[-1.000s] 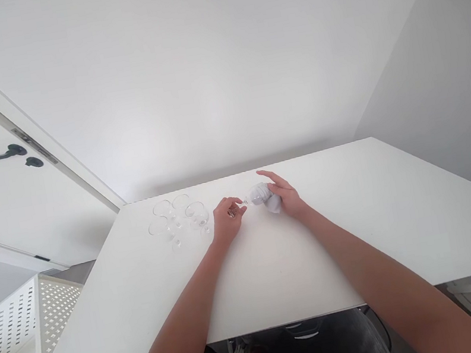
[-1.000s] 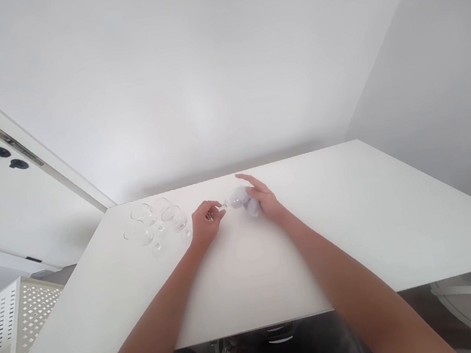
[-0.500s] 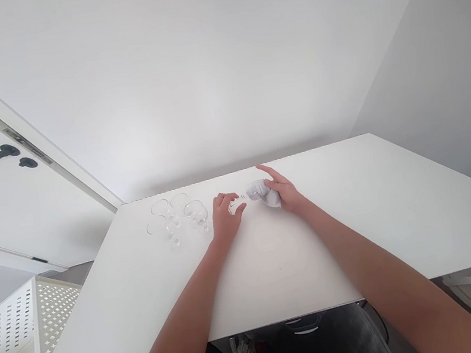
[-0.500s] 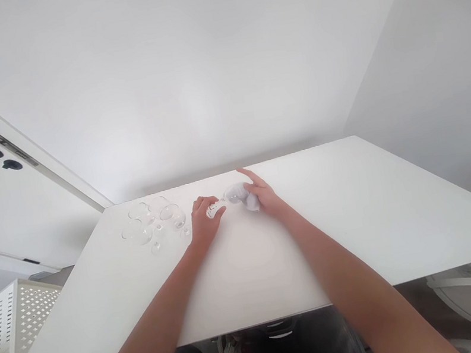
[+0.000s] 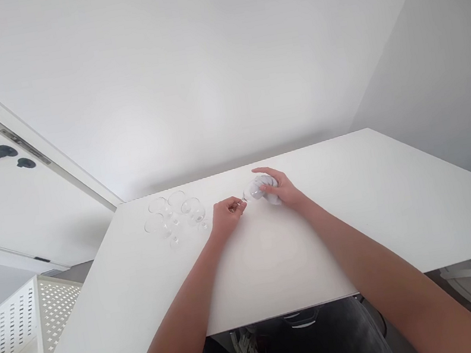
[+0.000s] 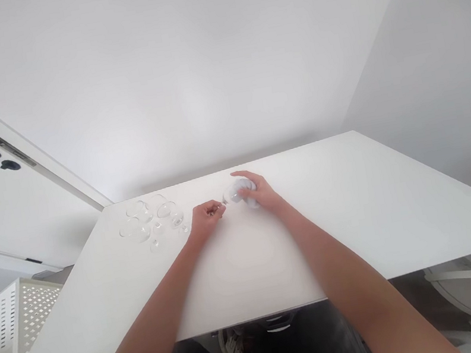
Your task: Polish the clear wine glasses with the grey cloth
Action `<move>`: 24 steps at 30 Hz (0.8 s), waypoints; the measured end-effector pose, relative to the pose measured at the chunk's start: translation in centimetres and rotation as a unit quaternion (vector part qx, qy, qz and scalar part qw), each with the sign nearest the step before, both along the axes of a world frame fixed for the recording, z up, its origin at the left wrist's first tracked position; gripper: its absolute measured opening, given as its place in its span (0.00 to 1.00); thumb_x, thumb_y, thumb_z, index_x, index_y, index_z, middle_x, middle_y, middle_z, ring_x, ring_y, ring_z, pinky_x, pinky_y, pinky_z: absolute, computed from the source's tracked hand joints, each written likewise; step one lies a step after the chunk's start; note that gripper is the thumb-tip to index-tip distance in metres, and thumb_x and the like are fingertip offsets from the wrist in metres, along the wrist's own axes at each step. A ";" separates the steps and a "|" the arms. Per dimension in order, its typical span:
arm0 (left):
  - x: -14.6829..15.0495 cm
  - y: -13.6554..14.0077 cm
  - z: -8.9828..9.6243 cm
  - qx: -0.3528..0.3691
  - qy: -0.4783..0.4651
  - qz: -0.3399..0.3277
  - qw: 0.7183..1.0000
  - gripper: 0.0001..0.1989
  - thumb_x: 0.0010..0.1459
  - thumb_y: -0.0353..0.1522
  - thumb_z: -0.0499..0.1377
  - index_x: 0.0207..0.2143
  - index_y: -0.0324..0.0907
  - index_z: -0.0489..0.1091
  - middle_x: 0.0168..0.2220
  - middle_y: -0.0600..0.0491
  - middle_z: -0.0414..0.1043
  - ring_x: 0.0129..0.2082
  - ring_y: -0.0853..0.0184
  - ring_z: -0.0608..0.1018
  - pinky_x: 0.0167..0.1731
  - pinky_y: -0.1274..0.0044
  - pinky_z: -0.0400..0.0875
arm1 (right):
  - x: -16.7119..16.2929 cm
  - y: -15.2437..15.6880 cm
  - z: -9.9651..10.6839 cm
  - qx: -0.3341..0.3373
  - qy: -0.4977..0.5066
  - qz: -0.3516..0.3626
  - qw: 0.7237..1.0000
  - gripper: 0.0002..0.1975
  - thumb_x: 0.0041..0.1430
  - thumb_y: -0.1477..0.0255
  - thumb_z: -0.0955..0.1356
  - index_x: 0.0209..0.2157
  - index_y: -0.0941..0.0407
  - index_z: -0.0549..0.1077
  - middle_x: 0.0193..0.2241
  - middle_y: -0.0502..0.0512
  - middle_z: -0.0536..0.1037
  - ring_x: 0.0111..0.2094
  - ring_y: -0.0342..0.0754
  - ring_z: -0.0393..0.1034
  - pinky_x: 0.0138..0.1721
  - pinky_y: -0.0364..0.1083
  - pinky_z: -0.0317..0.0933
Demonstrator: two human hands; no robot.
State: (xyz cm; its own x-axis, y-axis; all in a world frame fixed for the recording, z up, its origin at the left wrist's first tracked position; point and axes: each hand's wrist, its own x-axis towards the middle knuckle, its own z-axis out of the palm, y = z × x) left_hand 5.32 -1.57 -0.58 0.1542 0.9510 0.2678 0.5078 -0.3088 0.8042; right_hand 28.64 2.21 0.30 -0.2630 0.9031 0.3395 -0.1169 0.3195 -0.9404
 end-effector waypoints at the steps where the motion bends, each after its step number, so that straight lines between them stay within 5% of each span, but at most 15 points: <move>1: 0.0 0.0 0.0 0.018 0.011 0.019 1.000 0.10 0.61 0.40 0.62 0.32 0.43 0.76 0.25 0.56 0.73 0.25 0.69 0.70 0.30 0.75 0.65 | -0.1 0.0 0.1 -0.003 -0.005 0.004 1.000 0.32 0.54 0.55 0.76 0.58 0.52 0.73 0.34 0.53 0.76 0.32 0.47 0.68 0.35 0.46 0.64; 7: 0.6 -0.2 -0.8 0.147 0.131 0.093 0.976 0.07 0.64 0.36 0.59 0.39 0.45 0.76 0.33 0.51 0.78 0.33 0.64 0.74 0.27 0.75 0.60 | 0.0 0.1 0.3 -0.056 0.013 0.041 0.997 0.37 0.58 0.56 0.74 0.66 0.47 0.64 0.38 0.54 0.76 0.34 0.48 0.69 0.35 0.45 0.65; 10: 0.6 -0.4 -0.8 0.116 0.120 0.070 0.984 0.10 0.65 0.38 0.58 0.35 0.45 0.76 0.27 0.53 0.74 0.26 0.67 0.70 0.26 0.75 0.58 | 0.3 0.2 0.2 -0.081 0.022 0.077 0.993 0.36 0.57 0.58 0.75 0.65 0.47 0.65 0.36 0.54 0.76 0.35 0.49 0.69 0.34 0.45 0.64; 16: -0.4 0.0 0.0 -0.035 -0.063 -0.013 0.997 0.18 0.61 0.46 0.60 0.29 0.42 0.76 0.21 0.56 0.67 0.22 0.70 0.66 0.24 0.76 0.60 | 0.4 0.3 0.0 -0.052 0.022 0.066 0.996 0.27 0.54 0.58 0.76 0.54 0.50 0.74 0.35 0.54 0.74 0.34 0.49 0.68 0.33 0.45 0.63; 24: 0.5 -0.1 -0.1 0.060 0.050 0.068 0.995 0.10 0.61 0.40 0.60 0.34 0.45 0.77 0.29 0.53 0.77 0.26 0.68 0.71 0.30 0.75 0.64 | 0.1 0.3 0.4 -0.098 0.026 0.067 0.993 0.34 0.56 0.57 0.75 0.63 0.48 0.67 0.37 0.55 0.76 0.36 0.50 0.70 0.33 0.45 0.65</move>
